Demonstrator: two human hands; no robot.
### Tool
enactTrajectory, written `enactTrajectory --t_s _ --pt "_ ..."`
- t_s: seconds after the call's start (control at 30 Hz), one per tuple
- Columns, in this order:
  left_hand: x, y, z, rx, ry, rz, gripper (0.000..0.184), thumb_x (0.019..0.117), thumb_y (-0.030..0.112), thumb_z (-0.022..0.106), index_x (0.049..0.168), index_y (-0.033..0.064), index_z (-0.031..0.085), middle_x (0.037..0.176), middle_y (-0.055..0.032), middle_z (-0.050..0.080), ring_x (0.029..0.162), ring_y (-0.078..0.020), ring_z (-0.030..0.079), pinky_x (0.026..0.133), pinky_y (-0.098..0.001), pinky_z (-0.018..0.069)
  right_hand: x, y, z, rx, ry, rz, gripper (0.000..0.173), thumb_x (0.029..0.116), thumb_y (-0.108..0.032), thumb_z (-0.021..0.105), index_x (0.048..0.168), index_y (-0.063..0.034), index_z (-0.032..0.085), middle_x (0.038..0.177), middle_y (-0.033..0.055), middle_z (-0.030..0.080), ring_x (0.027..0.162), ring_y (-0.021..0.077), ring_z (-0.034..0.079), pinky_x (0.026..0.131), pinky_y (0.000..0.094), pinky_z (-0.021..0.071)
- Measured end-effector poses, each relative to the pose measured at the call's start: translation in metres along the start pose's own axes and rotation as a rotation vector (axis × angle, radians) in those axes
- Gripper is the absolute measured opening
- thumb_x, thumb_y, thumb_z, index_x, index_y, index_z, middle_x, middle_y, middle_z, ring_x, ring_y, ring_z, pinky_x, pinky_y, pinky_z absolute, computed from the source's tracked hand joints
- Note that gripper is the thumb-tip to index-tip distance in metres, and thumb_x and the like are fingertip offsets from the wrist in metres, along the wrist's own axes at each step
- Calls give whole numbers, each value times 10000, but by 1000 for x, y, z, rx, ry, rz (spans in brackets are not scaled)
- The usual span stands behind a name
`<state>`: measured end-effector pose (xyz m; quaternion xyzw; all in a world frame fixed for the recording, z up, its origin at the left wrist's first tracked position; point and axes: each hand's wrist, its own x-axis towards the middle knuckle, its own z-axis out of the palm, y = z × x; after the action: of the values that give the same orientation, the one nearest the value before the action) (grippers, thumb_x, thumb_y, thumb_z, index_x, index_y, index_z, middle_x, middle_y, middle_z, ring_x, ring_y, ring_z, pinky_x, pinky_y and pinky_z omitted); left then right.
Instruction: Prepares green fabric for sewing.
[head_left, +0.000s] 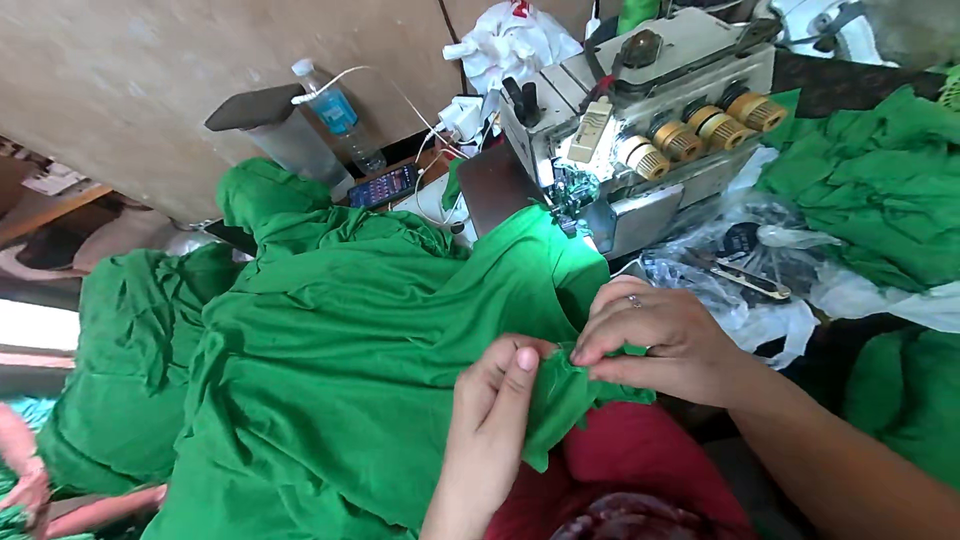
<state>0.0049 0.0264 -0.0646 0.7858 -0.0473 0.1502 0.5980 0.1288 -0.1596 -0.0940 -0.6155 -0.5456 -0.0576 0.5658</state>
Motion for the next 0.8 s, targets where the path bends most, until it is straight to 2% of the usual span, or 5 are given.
enactTrajectory --t_s 0.23,0.47,0.57,0.67,0.8 --pt "-5 3 -2 60 -102 112 773 1055 605 251 1134 -32 682 1025 -45 739 987 -15 683 895 -218 567 0 -9 1 -21 24 164 177 948 -281 691 989 -110 696 849 -90 691 878 -56 614 883 149 480" --pt "-8 15 3 740 -88 293 414 779 164 649 1180 85 583 881 3 715 770 -94 668 674 -294 524 -8 -16 -6 -101 -68 120 205 993 -325 607 942 -157 714 1020 -23 669 1087 48 574 971 216 451" --pt "-3 14 -11 764 -96 315 326 739 139 639 1062 122 601 900 -5 656 846 -121 623 782 -320 477 -13 -14 -16 266 -65 116 238 1054 -350 516 1015 -141 623 1040 -23 688 1090 65 648 1015 313 528" --pt "-3 9 -19 572 -103 265 255 778 172 639 1020 114 582 908 -10 630 877 -84 610 838 -271 487 -15 -15 -23 864 26 163 225 1028 -374 556 1126 -240 708 1063 -94 748 943 48 730 817 244 622" --pt "-14 -12 -9 375 -186 179 325 748 131 672 1059 52 620 989 -57 663 971 -74 637 858 -220 534 -9 -15 -32 1101 386 94 303 1019 -331 549 1157 -174 768 1096 -42 769 1033 94 724 942 287 585"
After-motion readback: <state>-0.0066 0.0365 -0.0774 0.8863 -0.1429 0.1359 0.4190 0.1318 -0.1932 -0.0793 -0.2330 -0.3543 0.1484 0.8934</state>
